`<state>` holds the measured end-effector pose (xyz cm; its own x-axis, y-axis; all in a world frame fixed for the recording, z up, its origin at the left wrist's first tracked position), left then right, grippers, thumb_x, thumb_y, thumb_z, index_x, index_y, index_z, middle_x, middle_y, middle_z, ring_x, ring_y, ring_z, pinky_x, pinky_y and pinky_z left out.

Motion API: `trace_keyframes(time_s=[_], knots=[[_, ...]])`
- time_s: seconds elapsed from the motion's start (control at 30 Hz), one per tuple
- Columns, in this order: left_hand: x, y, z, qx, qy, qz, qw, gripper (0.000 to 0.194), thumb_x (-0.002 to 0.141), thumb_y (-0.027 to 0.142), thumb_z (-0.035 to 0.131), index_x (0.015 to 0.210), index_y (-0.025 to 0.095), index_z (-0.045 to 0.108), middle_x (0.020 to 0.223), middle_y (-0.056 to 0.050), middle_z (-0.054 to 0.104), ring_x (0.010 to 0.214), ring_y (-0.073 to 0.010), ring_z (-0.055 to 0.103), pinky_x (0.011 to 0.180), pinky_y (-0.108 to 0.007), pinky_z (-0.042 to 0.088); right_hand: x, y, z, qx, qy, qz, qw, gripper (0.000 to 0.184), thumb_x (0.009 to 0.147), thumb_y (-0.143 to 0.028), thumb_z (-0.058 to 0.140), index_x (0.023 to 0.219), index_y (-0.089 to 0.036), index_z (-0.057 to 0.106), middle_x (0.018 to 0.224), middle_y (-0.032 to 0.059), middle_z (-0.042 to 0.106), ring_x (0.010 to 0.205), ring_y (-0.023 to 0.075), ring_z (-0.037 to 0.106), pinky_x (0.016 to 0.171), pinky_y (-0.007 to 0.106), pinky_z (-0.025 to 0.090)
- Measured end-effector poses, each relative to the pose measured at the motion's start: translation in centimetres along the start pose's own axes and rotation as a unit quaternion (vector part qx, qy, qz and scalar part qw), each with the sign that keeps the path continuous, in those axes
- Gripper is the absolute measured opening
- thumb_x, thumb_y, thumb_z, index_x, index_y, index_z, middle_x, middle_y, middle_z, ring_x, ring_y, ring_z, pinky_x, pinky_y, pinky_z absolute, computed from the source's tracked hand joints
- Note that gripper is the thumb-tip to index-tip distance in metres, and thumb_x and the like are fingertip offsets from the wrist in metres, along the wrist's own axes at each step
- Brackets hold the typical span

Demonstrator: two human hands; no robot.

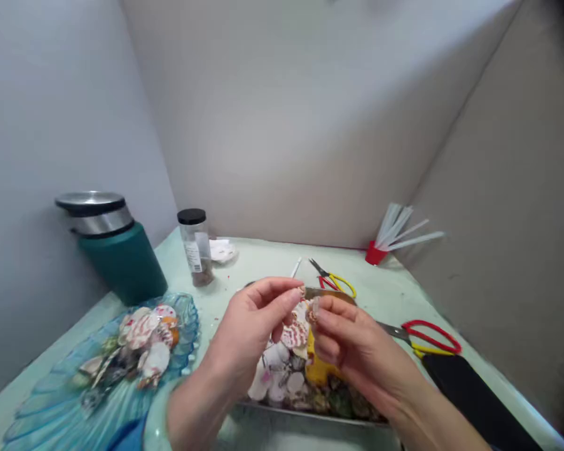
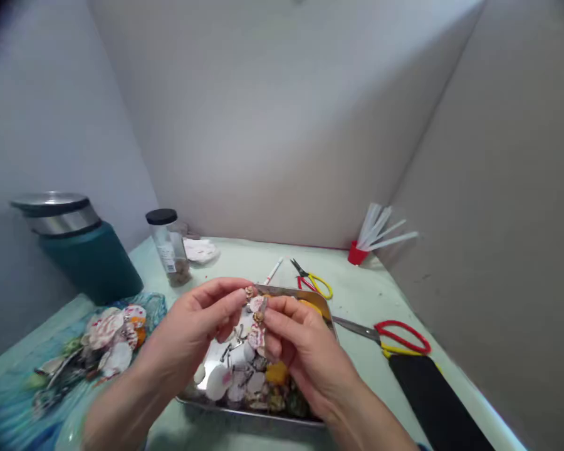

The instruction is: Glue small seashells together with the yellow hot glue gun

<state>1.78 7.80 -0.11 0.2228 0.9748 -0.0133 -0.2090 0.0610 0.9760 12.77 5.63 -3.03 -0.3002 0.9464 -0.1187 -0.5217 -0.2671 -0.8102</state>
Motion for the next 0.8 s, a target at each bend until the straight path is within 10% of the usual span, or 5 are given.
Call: trace_keyframes(time_s=[0.8], knots=[[-0.2,0.1,-0.5,0.020,-0.012,-0.033,0.999,0.019,0.075,0.029,0.071,0.087,0.015,0.070,0.065,0.003,0.057,0.049,-0.0038,0.039,0.045,-0.017,0.030,0.0,0.9,0.2,-0.043,-0.013,0.007,0.999,0.012,0.082,-0.026,0.064,0.080,-0.014,0.059,0.051,-0.0047,0.048,0.046,0.0054,0.032,0.050,0.021,0.025]])
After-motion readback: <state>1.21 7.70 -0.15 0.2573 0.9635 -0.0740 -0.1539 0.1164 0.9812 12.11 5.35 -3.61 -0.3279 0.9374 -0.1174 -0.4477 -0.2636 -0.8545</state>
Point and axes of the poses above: each hand's wrist, its own x-axis towards the middle knuckle, its own z-axis out of the palm, y = z × x, the point moved 8 cm from there along x, towards the middle knuckle
